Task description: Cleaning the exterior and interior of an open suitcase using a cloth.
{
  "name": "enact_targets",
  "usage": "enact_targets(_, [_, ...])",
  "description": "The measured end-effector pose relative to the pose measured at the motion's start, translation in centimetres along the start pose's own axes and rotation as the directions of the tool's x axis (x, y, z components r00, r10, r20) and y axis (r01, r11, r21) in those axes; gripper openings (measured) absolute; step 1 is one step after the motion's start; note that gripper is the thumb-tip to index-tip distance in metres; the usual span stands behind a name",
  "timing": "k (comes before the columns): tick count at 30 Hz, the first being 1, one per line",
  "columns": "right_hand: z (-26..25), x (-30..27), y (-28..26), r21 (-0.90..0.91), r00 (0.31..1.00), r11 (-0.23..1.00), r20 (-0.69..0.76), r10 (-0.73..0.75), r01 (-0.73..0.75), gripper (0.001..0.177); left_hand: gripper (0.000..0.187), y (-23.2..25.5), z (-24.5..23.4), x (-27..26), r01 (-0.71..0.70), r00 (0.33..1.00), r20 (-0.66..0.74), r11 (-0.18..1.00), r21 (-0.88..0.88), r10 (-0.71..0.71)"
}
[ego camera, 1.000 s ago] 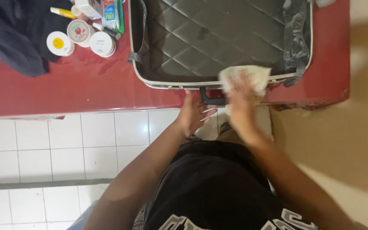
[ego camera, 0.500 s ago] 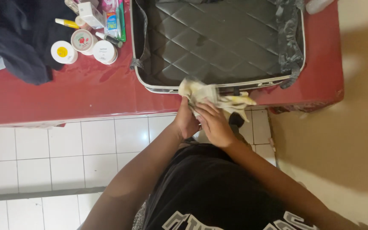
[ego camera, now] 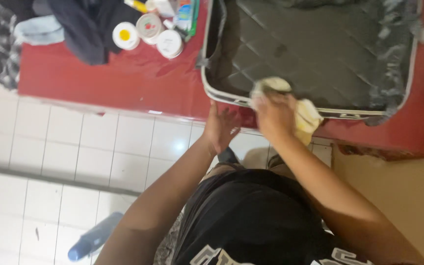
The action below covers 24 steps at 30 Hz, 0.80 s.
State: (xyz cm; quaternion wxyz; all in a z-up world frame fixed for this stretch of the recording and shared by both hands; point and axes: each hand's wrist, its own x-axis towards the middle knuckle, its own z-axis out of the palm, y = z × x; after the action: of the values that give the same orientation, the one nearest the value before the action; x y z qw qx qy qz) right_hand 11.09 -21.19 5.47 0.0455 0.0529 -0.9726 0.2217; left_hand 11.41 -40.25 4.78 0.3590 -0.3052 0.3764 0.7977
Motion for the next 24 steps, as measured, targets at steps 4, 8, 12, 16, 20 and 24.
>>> enact_targets(4, [2.9, 2.8, -6.6, 0.016, 0.95, 0.95, 0.005, -0.311, 0.311, 0.041, 0.101, 2.0, -1.1, 0.3, -0.209, 0.974, 0.059, 0.968, -0.135, 0.219])
enact_targets(8, [0.5, 2.7, -5.4, 0.095, 0.95, 0.952, 0.085, -0.3, 0.292, 0.04, 0.103, 2.0, -2.9, 1.5, -0.235, 0.96, 0.105, 0.95, -0.206, 0.26])
enact_targets(12, [-2.8, 2.1, -1.9, -0.175, 0.948, 0.985, 0.313, 0.052, 0.003, 0.038, 0.098, 2.4, -2.6, 0.6, -0.186, 0.981, 0.018, 0.971, -0.153, 0.191])
enact_targets(16, [0.4, 3.0, -3.6, -0.134, 0.974, 0.991, 0.226, 0.022, 0.009, 0.034, 0.094, 2.2, -1.5, -0.2, -0.186, 0.982, -0.003, 0.968, -0.166, 0.188])
enact_targets(20, [2.9, 4.0, -6.9, 0.017, 0.978, 0.987, 0.132, -0.162, 0.161, 0.03, 0.093, 2.3, -1.8, -0.2, -0.17, 0.982, 0.058, 0.977, -0.13, 0.179])
enact_targets(24, [-0.2, 1.5, -0.9, 0.305, 0.997, 0.952, 0.078, -0.014, -0.011, 0.031, 0.079, 0.6, -2.7, 2.1, -0.209, 0.978, -0.03, 0.978, -0.018, 0.208])
